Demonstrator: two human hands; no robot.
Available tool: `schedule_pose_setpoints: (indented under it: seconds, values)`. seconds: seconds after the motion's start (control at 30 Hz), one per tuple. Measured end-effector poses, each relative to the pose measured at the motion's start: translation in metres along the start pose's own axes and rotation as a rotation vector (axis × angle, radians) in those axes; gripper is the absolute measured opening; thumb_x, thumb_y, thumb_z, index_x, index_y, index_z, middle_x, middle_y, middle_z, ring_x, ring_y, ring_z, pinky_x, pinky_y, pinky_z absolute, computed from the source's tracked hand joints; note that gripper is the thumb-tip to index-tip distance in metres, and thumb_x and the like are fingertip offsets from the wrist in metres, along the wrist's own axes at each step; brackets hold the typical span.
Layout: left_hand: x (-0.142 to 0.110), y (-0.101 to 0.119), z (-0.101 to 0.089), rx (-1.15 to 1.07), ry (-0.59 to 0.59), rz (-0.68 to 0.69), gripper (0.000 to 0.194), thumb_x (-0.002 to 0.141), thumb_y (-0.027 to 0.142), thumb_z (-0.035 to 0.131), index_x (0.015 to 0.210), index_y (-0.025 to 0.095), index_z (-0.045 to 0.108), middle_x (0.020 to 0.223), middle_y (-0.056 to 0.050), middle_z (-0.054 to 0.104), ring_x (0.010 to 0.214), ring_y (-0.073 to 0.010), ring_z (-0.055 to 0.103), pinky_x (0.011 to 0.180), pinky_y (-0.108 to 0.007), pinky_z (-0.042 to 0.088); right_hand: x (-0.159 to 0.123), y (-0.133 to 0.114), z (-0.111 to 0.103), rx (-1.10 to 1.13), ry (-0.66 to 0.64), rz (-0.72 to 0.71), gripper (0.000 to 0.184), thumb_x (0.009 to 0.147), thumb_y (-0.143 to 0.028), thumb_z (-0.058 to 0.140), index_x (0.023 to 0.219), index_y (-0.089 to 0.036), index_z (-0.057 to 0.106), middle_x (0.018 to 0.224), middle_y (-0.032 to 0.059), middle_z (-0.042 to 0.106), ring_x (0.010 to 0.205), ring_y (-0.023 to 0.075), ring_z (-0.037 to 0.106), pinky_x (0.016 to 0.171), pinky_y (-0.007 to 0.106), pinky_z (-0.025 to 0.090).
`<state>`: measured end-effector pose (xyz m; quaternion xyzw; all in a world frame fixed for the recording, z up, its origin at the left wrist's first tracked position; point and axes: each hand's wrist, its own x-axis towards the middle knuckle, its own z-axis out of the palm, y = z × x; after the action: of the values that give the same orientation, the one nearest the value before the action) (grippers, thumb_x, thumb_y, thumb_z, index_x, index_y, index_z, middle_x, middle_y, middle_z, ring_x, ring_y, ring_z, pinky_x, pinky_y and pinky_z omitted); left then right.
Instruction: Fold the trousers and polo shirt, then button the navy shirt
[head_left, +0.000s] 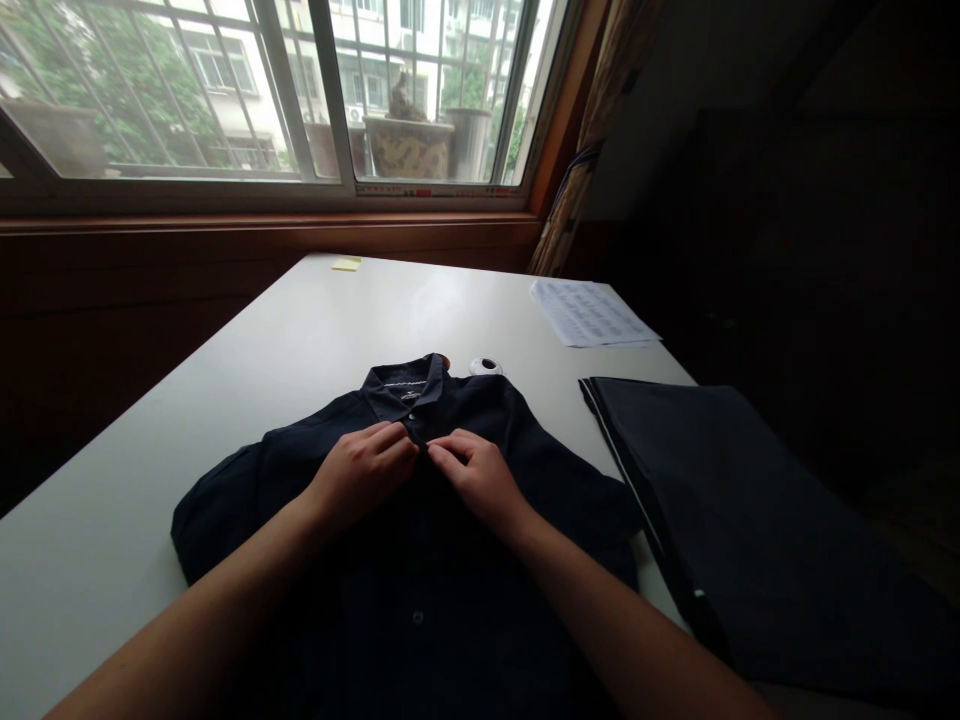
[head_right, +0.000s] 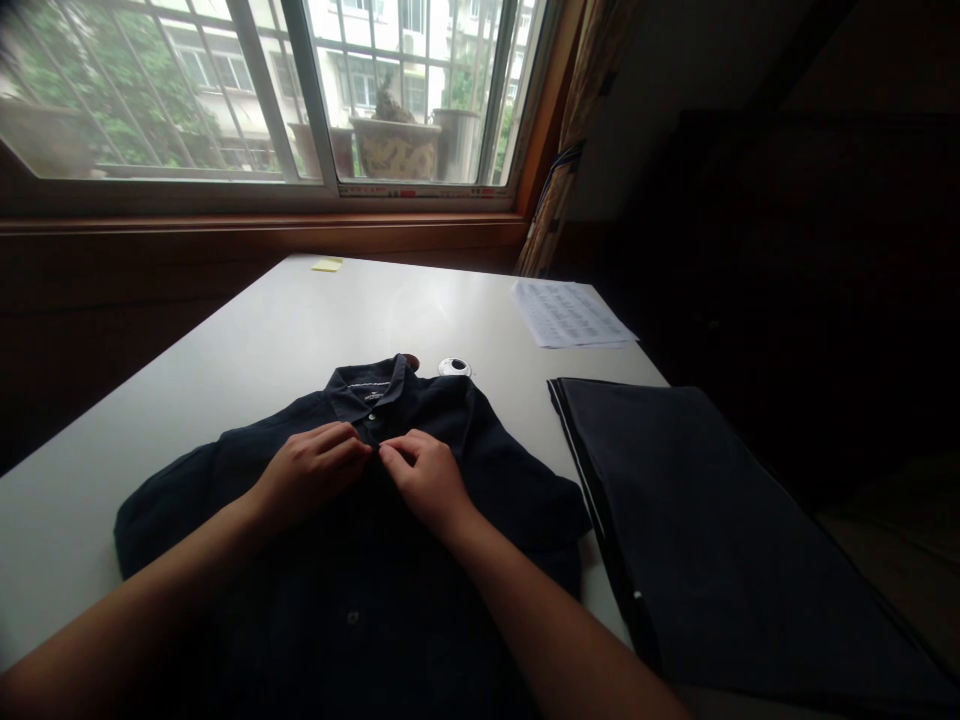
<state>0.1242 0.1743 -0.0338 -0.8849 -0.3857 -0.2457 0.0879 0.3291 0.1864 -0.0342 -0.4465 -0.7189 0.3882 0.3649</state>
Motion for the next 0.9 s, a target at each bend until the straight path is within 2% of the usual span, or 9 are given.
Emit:
schedule_pose_setpoints:
  seconds: [0.17,0.4,0.9]
  values:
    - [-0.0011,-0.0008,0.0012,-0.016,-0.008,-0.021,0.022,0.097,0.017,0.048,0.078,0.018,0.058,0.078,-0.002,0.058,0.069,-0.0141,0.054,0.063,-0.026,0.045,-0.0002,0.0014,0.0000,0.005,-0.011,-0.014,0.022,0.094,-0.025,0.057,0.093,-0.022,0.078,0.087,0.0022,0.072,0.084,0.0168,0.067,0.078,0.026,0.049]
    - [-0.0033,-0.0022,0.0035,-0.041,-0.017,-0.052,0.015,0.096,0.017,0.050,0.087,0.018,0.062,0.086,-0.003,0.062,0.073,-0.0142,0.059,0.064,-0.025,0.046,-0.0008,0.0041,-0.0002,-0.026,-0.027,-0.028,0.022,0.089,-0.015,0.059,0.095,-0.022,0.078,0.088,0.0013,0.071,0.085,0.0158,0.067,0.079,0.026,0.049]
    - [-0.0034,-0.0036,0.0046,-0.109,-0.022,-0.092,0.008,0.095,0.017,0.053,0.094,0.019,0.061,0.086,-0.002,0.064,0.074,-0.0148,0.062,0.066,-0.025,0.049,-0.0013,0.0043,-0.0008,-0.037,-0.034,-0.037,0.016,0.088,-0.020,0.066,0.098,-0.024,0.078,0.089,0.0013,0.070,0.086,0.0162,0.067,0.081,0.027,0.049]
